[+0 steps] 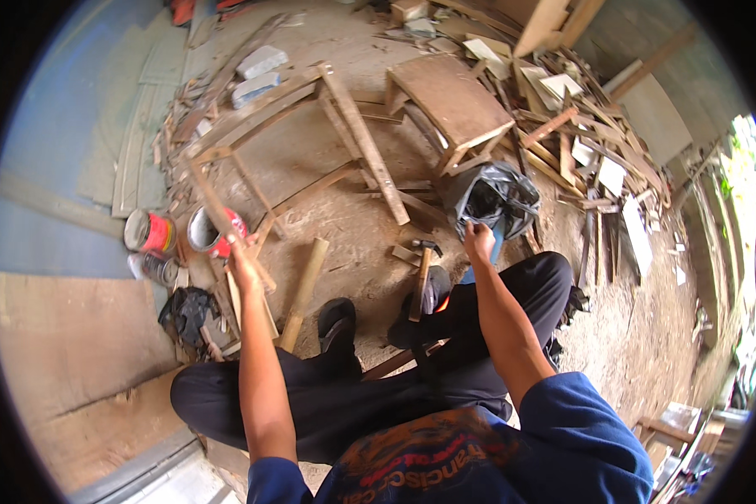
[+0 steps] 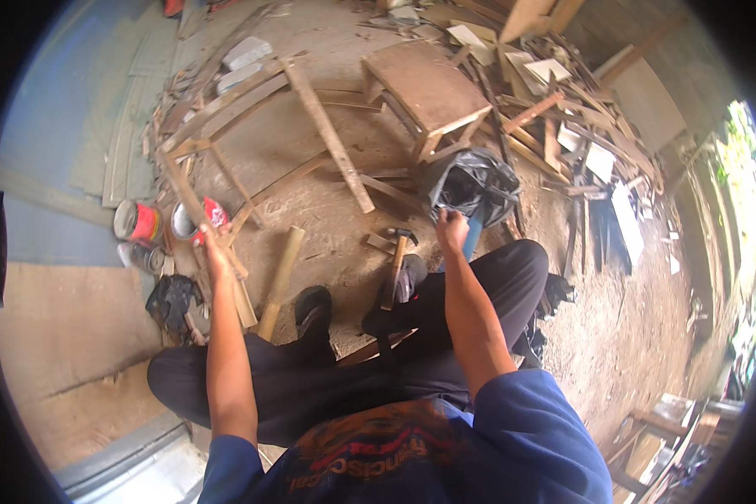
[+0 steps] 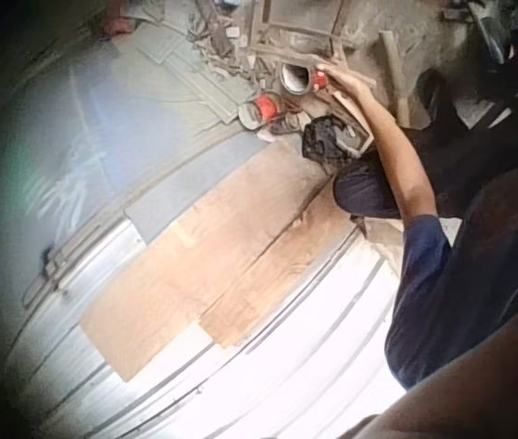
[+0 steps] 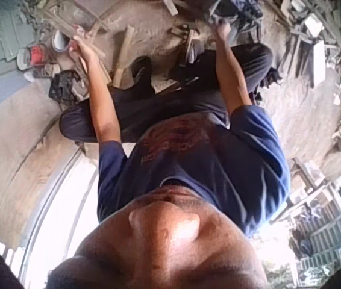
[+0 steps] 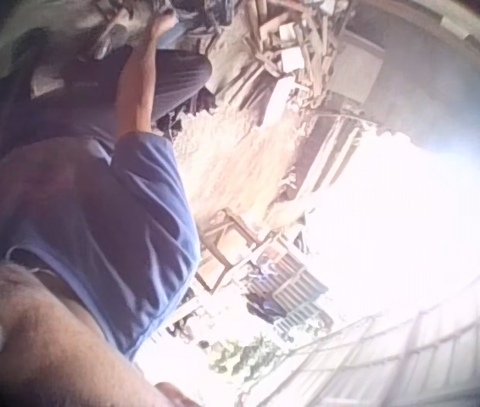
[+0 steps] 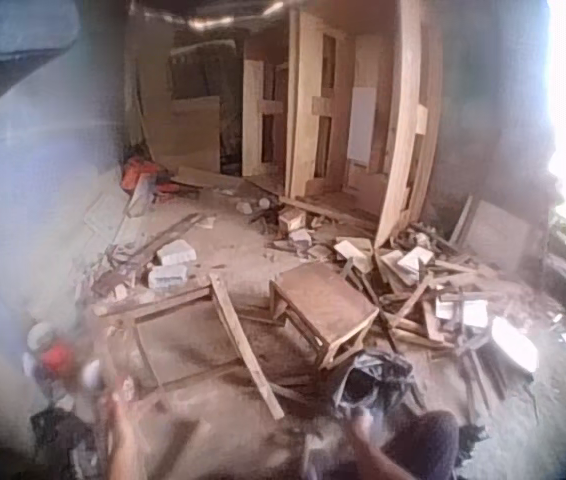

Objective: The person assembles a small wooden frame by hammering nails into joints and attaching a flat panel. They use a hammer and nails to secure the pieces together, then place a white panel onto the frame and fasten it with additional nails.

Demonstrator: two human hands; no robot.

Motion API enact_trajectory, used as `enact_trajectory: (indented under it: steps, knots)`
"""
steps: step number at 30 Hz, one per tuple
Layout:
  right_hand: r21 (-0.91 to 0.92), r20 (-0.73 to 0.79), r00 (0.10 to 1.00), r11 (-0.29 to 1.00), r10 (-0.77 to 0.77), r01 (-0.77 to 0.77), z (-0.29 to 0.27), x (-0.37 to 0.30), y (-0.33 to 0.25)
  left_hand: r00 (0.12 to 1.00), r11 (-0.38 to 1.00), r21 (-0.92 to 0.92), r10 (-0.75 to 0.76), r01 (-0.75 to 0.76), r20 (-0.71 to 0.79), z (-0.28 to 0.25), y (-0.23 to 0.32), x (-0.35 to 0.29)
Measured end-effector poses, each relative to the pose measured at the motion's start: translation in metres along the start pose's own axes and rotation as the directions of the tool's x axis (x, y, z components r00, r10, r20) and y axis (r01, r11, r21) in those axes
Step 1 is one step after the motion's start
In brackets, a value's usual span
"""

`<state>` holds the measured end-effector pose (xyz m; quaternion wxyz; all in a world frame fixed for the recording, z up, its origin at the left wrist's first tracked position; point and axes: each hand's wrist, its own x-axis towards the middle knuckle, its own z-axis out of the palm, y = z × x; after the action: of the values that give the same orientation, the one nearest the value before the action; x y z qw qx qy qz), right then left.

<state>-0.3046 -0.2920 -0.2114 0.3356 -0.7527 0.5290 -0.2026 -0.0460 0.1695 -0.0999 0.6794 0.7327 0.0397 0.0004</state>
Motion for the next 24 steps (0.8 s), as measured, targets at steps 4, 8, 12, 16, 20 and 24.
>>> enact_trajectory:
  steps: [4,8,12,16,20,24]
  knots:
    - [0.050,-0.004,1.000,0.999,-0.010,0.010,0.000,0.004,-0.013,0.999,0.998,-0.057,-0.032,0.031,-0.008,0.010,0.010,-0.007]
    - [0.079,-0.072,0.997,0.996,-0.025,0.031,0.011,0.004,0.010,1.000,0.997,-0.079,-0.017,0.018,0.008,0.007,0.002,-0.001]
    - [0.100,-0.192,0.981,0.995,0.008,0.012,0.016,0.007,0.023,0.999,0.999,0.042,-0.010,0.012,-0.040,-0.006,0.000,0.004]
    - [0.006,-0.351,0.936,0.999,0.036,-0.036,0.004,0.041,0.040,0.998,0.998,0.066,0.001,0.003,-0.060,-0.004,0.004,0.004]
    - [-0.318,-0.478,0.875,0.914,0.074,-0.251,-0.032,0.102,0.071,0.997,0.991,0.136,0.017,-0.007,-0.073,-0.003,0.011,0.003]
    - [-0.465,-0.217,0.878,0.745,0.427,-0.478,-0.056,0.122,0.112,0.996,0.985,0.169,-0.004,0.020,-0.094,0.004,0.019,-0.002]
